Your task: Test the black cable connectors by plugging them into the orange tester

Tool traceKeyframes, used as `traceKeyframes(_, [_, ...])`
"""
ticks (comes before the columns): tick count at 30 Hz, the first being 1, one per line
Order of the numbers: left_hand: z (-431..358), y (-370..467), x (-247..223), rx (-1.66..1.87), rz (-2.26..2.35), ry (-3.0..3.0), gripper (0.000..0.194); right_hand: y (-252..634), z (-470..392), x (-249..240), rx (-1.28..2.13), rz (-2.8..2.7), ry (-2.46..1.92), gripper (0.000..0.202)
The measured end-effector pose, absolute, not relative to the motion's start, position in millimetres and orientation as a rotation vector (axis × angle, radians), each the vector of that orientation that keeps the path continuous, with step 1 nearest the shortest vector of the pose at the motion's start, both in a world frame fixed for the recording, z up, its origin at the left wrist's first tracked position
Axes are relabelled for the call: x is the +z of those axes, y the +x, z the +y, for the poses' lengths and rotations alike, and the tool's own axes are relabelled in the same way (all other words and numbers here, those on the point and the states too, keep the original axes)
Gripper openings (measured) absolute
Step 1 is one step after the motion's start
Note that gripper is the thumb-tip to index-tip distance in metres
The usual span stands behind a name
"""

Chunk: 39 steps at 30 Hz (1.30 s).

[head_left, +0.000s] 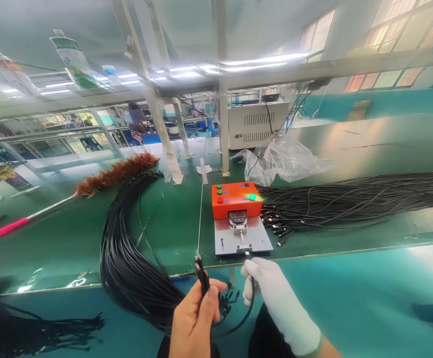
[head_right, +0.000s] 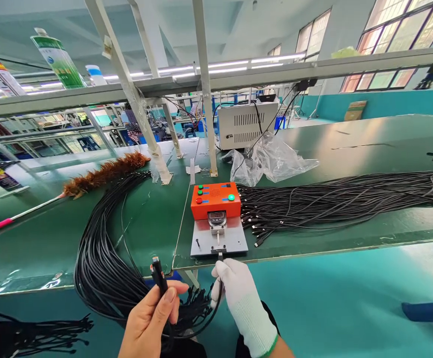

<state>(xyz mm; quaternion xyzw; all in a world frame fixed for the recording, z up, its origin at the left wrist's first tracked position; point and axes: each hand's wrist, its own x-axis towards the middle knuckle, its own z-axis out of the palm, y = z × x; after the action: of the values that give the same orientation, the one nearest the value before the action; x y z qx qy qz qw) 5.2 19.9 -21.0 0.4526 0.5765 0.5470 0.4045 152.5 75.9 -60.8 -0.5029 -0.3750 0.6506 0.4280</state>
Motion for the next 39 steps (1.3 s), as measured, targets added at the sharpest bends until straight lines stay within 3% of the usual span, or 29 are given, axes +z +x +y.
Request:
traceKeyframes(21, [28, 2, -27, 1.281, 1.239, 1.083, 0.03, 143, 94, -70, 1.656, -0.844, -1.14, 0.029])
traceKeyframes(26, [32, 3, -22, 1.233, 1.201, 1.022, 0.028, 152, 87, -64, 1.647, -1.099, -1.235, 0.028])
traceKeyframes(28, [33, 3, -20, 1.235, 1.202, 1.026, 0.023, 163, 78, -60, 1.463, -1.407, -1.488, 0.029])
traceKeyframes(30, [33, 3, -19, 1.242, 1.205, 1.039, 0.017, 173, 67, -55, 1.004, -1.619, -1.763, 0.031])
traceKeyframes(33, [33, 6, -21, 1.229, 1.228, 1.068, 0.014, 176, 52, -42, 0.591, -1.582, -1.719, 0.04])
traceKeyframes(39, [30, 17, -29, 1.293, 1.28, 1.088, 0.011, 142, 40, -11, 0.992, -1.284, -1.304, 0.029])
